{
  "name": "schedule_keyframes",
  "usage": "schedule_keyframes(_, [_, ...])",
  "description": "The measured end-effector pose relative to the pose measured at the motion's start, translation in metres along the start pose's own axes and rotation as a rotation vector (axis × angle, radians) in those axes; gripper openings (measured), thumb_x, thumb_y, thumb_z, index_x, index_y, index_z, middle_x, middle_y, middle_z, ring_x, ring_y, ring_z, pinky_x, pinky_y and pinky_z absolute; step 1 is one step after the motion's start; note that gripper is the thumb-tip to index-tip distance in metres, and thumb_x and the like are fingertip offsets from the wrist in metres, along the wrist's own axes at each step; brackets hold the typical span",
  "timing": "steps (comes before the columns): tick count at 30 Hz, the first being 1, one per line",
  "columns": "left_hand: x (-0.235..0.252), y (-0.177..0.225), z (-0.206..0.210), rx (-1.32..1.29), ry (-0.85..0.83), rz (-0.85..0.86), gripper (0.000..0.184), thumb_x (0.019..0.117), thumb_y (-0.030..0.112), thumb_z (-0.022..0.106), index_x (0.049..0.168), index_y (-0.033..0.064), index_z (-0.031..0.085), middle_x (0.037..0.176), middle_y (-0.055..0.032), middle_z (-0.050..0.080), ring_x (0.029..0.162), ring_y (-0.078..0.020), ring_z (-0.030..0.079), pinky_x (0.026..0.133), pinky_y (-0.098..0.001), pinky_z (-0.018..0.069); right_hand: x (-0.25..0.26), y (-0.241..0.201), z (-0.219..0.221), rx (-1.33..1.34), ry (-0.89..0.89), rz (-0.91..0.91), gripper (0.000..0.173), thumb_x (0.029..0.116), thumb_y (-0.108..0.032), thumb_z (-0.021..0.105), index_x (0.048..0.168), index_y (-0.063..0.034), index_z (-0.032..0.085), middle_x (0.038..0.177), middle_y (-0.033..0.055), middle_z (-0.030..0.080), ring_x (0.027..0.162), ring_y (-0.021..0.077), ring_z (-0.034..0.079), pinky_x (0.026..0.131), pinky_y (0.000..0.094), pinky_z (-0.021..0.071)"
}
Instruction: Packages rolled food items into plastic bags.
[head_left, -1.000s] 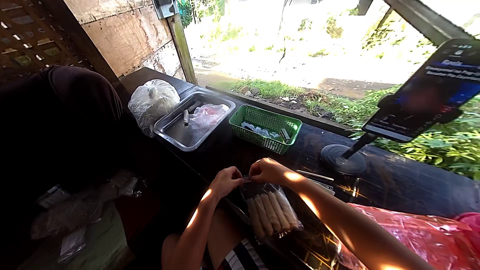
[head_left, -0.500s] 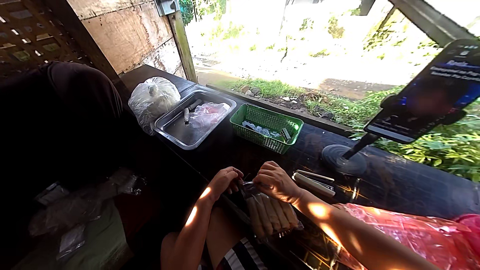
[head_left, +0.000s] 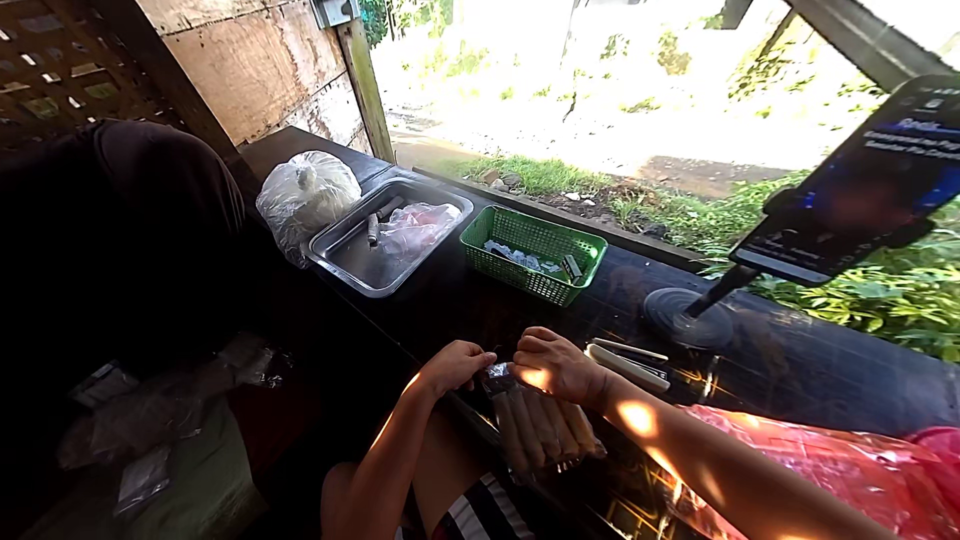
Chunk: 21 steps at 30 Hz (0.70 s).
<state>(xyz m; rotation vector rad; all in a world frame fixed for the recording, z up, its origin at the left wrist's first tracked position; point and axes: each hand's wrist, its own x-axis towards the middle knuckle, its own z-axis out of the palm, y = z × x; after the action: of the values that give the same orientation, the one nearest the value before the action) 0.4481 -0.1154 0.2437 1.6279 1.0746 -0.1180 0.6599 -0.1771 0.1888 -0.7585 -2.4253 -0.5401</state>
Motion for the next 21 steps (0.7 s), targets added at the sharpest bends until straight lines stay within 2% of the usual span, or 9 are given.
schedule_keyframes(4, [0.001, -0.004, -0.001, -0.016, -0.006, 0.038, 0.031, 0.1085, 0.03, 0.052, 0.105, 0.0009, 0.064, 0.077, -0.0004, 0.058, 0.053, -0.0025, 0.044, 0.05, -0.0179, 0.0346, 0.002, 0.001, -0.001, -0.009, -0.028, -0.032, 0.022, 0.0943, -0.001, 0.052, 0.076, -0.0087, 0.063, 0.068, 0.0046, 0.059, 0.076, 0.0232, 0.06, 0.089, 0.0366, 0.0472])
schedule_keyframes(9, [0.003, -0.006, -0.001, -0.037, -0.012, 0.052, 0.023, 0.1052, 0.022, 0.06, 0.106, 0.0004, 0.065, 0.078, -0.0001, 0.059, 0.054, -0.0015, 0.045, 0.05, -0.0168, 0.0358, 0.003, 0.0, -0.001, -0.017, -0.049, -0.031, 0.022, 0.0936, 0.0, 0.051, 0.077, -0.0082, 0.063, 0.069, 0.005, 0.059, 0.076, 0.0234, 0.061, 0.088, 0.0375, 0.0472])
schedule_keyframes(12, [0.003, -0.007, 0.0, -0.04, 0.0, 0.055, 0.022, 0.1045, 0.021, 0.061, 0.107, -0.0003, 0.065, 0.079, -0.001, 0.059, 0.056, -0.002, 0.047, 0.052, -0.0171, 0.0377, 0.004, 0.0, -0.002, 0.015, -0.062, 0.037, 0.022, 0.0951, -0.004, 0.053, 0.077, -0.0086, 0.065, 0.069, 0.0059, 0.06, 0.076, 0.0256, 0.062, 0.086, 0.0401, 0.0476])
schedule_keyframes(14, [0.002, -0.008, 0.002, -0.043, 0.011, 0.065, 0.023, 0.1045, 0.021, 0.061, 0.108, -0.0006, 0.064, 0.08, -0.0015, 0.059, 0.056, -0.0024, 0.048, 0.053, -0.0175, 0.0388, 0.004, 0.003, -0.006, 0.151, -0.077, 0.21, 0.02, 0.096, -0.021, 0.059, 0.09, -0.0073, 0.073, 0.079, 0.0095, 0.068, 0.084, 0.0315, 0.067, 0.085, 0.0484, 0.0505])
schedule_keyframes(16, [0.001, -0.01, 0.004, -0.046, 0.03, 0.071, 0.024, 0.1047, 0.023, 0.06, 0.109, -0.0003, 0.064, 0.08, -0.0016, 0.059, 0.056, -0.0025, 0.047, 0.052, -0.0175, 0.0382, 0.005, 0.007, -0.02, 0.365, -0.165, 0.474, 0.042, 0.0881, -0.034, 0.076, 0.114, -0.0019, 0.072, 0.101, 0.0166, 0.074, 0.101, 0.0386, 0.068, 0.094, 0.0582, 0.0492])
schedule_keyframes(17, [0.001, -0.011, 0.005, -0.046, 0.043, 0.073, 0.024, 0.1047, 0.023, 0.06, 0.109, 0.0, 0.064, 0.08, -0.0018, 0.059, 0.055, -0.0024, 0.047, 0.052, -0.0177, 0.0378, 0.005, 0.012, -0.028, 0.466, -0.211, 0.608, 0.054, 0.0846, -0.035, 0.081, 0.123, 0.0008, 0.069, 0.108, 0.0185, 0.073, 0.107, 0.0381, 0.067, 0.097, 0.0574, 0.0489])
schedule_keyframes(19, [0.0, -0.012, 0.007, -0.044, 0.056, 0.071, 0.025, 0.1051, 0.024, 0.06, 0.111, -0.0002, 0.064, 0.081, -0.0029, 0.059, 0.057, -0.0036, 0.047, 0.054, -0.0192, 0.039, 0.007, 0.022, -0.042, 0.706, -0.351, 0.903, 0.06, 0.0869, -0.029, 0.081, 0.134, 0.0028, 0.061, 0.117, 0.0171, 0.07, 0.11, 0.0273, 0.064, 0.1, 0.0463, 0.0494])
schedule_keyframes(21, [0.001, -0.014, 0.008, -0.032, 0.069, 0.081, 0.026, 0.1052, 0.024, 0.06, 0.111, -0.0001, 0.064, 0.082, -0.003, 0.06, 0.058, -0.0044, 0.048, 0.056, -0.0203, 0.0408, 0.005, 0.032, -0.049, 0.922, -0.422, 1.107, 0.045, 0.0925, -0.021, 0.075, 0.13, 0.0005, 0.062, 0.11, 0.0089, 0.07, 0.098, 0.0099, 0.065, 0.091, 0.0308, 0.0524])
